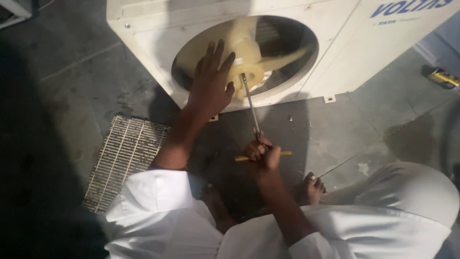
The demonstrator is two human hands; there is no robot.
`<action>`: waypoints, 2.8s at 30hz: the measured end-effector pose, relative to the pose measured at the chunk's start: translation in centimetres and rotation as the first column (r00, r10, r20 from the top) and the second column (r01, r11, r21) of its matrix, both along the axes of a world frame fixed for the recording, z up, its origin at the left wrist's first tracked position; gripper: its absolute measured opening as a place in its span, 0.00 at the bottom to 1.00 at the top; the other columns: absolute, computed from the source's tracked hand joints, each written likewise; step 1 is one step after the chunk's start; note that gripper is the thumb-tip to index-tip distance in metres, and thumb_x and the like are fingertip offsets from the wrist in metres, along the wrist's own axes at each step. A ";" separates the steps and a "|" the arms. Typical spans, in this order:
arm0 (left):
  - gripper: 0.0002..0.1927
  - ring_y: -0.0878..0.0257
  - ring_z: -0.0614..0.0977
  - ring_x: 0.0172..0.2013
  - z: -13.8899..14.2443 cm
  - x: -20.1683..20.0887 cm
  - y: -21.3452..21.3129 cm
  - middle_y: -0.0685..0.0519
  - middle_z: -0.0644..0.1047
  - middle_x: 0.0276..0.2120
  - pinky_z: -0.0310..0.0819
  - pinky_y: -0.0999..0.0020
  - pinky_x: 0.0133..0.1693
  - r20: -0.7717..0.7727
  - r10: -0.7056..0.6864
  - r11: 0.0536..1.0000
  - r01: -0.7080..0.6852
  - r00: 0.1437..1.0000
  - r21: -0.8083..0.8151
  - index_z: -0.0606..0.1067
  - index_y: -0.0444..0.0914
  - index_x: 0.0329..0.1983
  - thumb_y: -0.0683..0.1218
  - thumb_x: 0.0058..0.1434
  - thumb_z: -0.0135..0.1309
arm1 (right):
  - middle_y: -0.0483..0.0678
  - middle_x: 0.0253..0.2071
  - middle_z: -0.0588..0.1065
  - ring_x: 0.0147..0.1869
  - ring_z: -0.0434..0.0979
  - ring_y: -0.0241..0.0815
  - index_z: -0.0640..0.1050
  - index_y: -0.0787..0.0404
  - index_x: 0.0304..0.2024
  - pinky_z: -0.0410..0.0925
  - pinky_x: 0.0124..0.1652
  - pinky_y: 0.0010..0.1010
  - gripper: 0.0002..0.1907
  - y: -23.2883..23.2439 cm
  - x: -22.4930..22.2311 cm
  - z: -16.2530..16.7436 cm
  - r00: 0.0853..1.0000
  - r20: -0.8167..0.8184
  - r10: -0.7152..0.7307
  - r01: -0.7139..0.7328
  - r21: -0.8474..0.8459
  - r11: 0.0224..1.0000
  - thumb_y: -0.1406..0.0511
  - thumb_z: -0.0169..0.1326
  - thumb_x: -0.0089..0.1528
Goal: The person kneels on the floor in front of a Voltas air conditioner outdoor unit and works on the fan assembly. They use a T-handle driver and a screwdriver to loosen the central fan nut, use pliers on the fan hub, and turn and reposition the fan blade by hand while continuing to work on the fastener.
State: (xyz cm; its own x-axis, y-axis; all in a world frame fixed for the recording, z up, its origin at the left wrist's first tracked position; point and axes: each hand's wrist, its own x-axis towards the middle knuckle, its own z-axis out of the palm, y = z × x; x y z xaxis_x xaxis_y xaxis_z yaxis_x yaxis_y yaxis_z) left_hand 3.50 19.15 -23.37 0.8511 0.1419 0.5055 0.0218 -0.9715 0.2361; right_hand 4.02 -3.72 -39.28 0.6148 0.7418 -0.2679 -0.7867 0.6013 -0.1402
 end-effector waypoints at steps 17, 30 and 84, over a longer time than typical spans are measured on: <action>0.32 0.45 0.56 0.76 0.1 0.3 -0.3 0.42 0.56 0.76 0.53 0.40 0.73 0.019 -0.064 0.996 0.062 0.998 0.067 0.70 0.38 0.69 0.42 0.60 0.60 | 0.35 0.16 0.55 0.18 0.49 0.30 0.79 0.62 0.45 0.50 0.22 0.24 0.12 -0.1 -0.3 2.5 0.999 -0.040 0.026 -0.026 0.008 1.000 0.63 0.45 0.70; 0.31 0.47 0.58 0.77 -0.8 0.7 0.3 0.44 0.59 0.76 0.54 0.40 0.72 -0.019 -0.036 0.973 0.040 0.999 0.226 0.70 0.38 0.69 0.40 0.60 0.59 | 0.38 0.15 0.52 0.19 0.49 0.35 0.64 0.54 0.26 0.50 0.24 0.29 0.19 -0.6 0.0 1.4 0.975 -0.222 0.024 -0.050 -0.116 0.992 0.58 0.47 0.72; 0.35 0.38 0.63 0.70 -3.5 0.9 1.0 0.38 0.69 0.66 0.57 0.41 0.67 -0.003 -0.016 0.998 0.016 1.000 0.058 0.69 0.37 0.70 0.45 0.57 0.63 | 0.57 0.56 0.75 0.57 0.75 0.59 0.78 0.62 0.50 0.70 0.53 0.46 0.19 -35.9 13.0 5.4 0.617 0.003 0.787 0.511 -0.762 -0.397 0.66 0.57 0.56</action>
State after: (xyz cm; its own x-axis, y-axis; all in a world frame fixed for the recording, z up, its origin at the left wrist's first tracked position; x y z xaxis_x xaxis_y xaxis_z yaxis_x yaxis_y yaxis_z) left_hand 4.37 20.12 -26.89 0.8541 0.0989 0.5106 0.0066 -0.9837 0.1795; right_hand 17.05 -39.62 -33.90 0.9188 0.0627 -0.3897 -0.0939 -0.9243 -0.3701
